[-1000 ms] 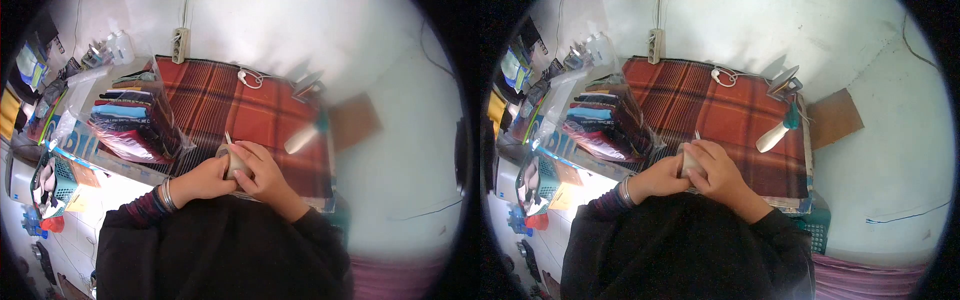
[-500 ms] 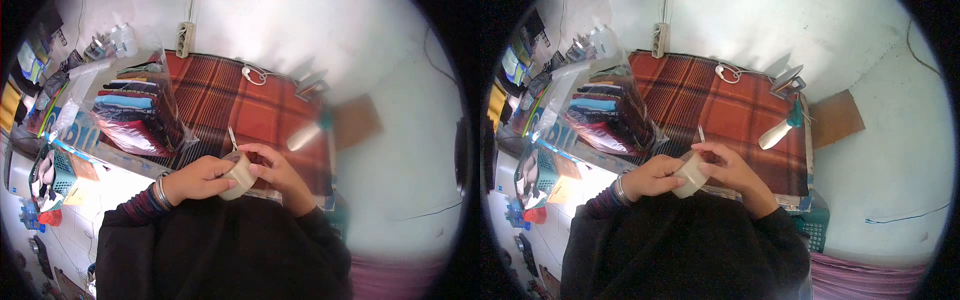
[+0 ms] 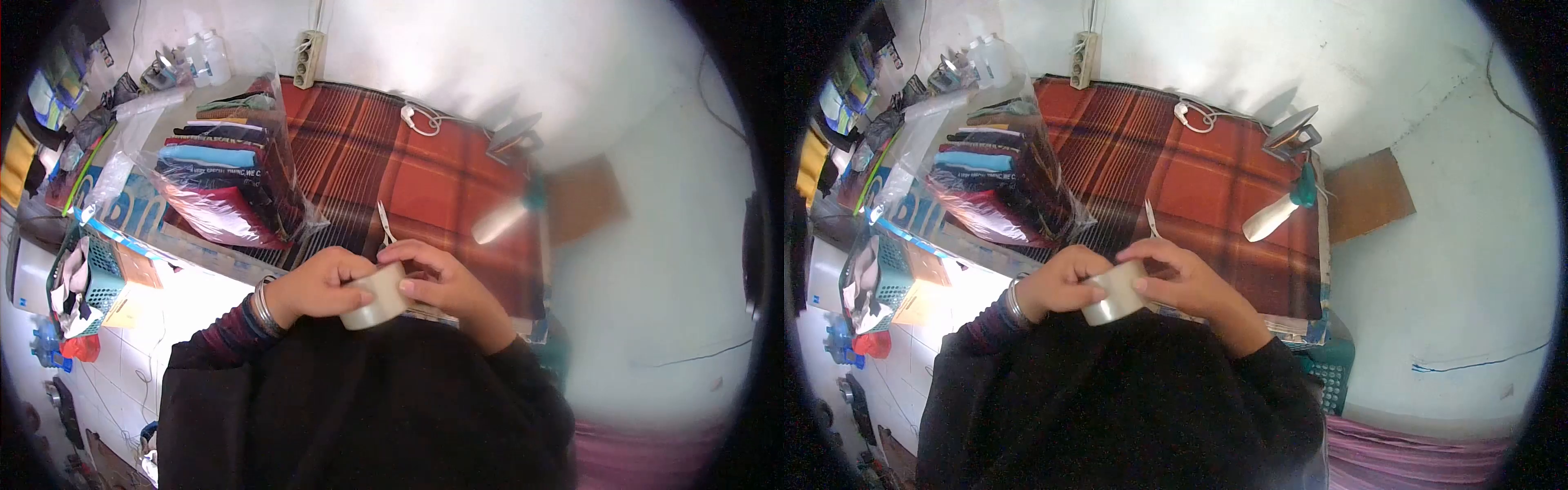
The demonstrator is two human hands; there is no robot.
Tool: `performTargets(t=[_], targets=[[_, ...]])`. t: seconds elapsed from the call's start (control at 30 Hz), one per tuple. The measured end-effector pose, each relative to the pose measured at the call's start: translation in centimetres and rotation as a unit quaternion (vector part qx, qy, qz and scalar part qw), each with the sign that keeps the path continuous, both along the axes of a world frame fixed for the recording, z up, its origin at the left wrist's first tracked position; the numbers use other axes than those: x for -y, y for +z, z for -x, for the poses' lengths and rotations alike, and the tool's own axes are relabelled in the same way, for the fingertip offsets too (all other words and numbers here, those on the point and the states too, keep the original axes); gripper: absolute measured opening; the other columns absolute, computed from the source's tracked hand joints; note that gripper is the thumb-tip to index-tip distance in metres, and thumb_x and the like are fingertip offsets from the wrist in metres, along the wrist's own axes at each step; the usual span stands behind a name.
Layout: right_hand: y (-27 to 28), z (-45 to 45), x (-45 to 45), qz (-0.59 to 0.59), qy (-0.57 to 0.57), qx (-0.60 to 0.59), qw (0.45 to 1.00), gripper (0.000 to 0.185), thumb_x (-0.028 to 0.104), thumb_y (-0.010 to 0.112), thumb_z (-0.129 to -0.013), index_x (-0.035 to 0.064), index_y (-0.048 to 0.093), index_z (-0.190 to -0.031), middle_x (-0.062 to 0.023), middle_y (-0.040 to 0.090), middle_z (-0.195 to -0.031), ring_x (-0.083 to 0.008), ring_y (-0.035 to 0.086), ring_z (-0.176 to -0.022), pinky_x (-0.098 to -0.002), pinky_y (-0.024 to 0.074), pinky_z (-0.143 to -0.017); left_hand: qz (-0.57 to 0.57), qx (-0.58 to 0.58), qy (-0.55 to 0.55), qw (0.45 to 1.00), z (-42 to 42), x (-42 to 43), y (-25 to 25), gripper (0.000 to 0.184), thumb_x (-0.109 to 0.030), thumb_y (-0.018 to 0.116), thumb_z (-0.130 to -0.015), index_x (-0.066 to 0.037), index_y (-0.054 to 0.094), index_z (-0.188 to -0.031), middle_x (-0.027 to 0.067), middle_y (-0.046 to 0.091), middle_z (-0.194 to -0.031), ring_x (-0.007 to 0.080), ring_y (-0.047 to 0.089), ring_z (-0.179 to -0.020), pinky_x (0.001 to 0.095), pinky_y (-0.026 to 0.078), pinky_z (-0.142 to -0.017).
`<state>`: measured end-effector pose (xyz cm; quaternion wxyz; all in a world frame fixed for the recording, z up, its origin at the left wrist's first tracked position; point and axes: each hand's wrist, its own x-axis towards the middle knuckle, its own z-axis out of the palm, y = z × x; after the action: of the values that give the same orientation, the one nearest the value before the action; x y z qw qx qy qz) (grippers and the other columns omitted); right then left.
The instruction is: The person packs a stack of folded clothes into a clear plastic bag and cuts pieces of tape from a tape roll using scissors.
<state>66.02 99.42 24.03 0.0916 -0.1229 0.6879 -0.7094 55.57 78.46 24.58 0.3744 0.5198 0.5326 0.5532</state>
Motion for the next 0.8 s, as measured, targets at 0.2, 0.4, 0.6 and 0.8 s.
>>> performTargets(t=[0.2,0.4,0.6,0.8], targets=[[2.1,0.0,1.5,-0.294,-0.084,-0.379,0.873,0.039,0.023,0.064,-0.081,0.0059,0.061,-0.117,-0.0176,0.052,-0.122,-0.0285,0.053,-0.109,-0.0364,0.0427,-0.092,-0.064,0.434,0.055,0.897,0.3,-1.1,-4.2,0.036,-0.025,0.064,-0.076,0.004,0.06,-0.098,0.0097,0.065,-0.087,0.0155,0.063,-0.073,0.0262,0.051,-0.067],[0.1,-0.2,2.6,-0.174,-0.222,-0.362,0.889,0.031,0.008,0.07,-0.074,0.0044,0.064,-0.105,-0.0166,0.06,-0.11,-0.0295,0.06,-0.096,-0.0353,0.0468,-0.084,-0.029,0.414,0.081,0.906,1.0,-3.1,-4.9,0.044,-0.034,0.055,-0.088,0.002,0.052,-0.113,0.0091,0.062,-0.089,0.0163,0.062,-0.076,0.0288,0.052,-0.07],[-0.4,0.7,2.2,-0.17,-0.35,-0.315,0.866,0.023,0.0,0.067,-0.071,0.0026,0.058,-0.093,-0.015,0.06,-0.1,-0.0257,0.057,-0.094,-0.0351,0.0449,-0.084,-0.079,0.395,0.119,0.907,-0.7,-4.3,-4.8,0.05,-0.043,0.037,-0.098,-0.005,0.036,-0.132,0.005,0.05,-0.111,0.0114,0.052,-0.094,0.03,0.046,-0.085],[-0.2,0.9,2.7,-0.136,-0.264,-0.315,0.901,0.031,-0.004,0.062,-0.071,0.0038,0.051,-0.099,-0.0134,0.054,-0.099,-0.0239,0.055,-0.093,-0.0335,0.0438,-0.084,-0.077,0.341,0.132,0.927,-0.9,-3.7,-4.9,0.049,-0.042,0.035,-0.099,-0.001,0.04,-0.128,0.0015,0.045,-0.094,0.0101,0.044,-0.08,0.0242,0.04,-0.073]])
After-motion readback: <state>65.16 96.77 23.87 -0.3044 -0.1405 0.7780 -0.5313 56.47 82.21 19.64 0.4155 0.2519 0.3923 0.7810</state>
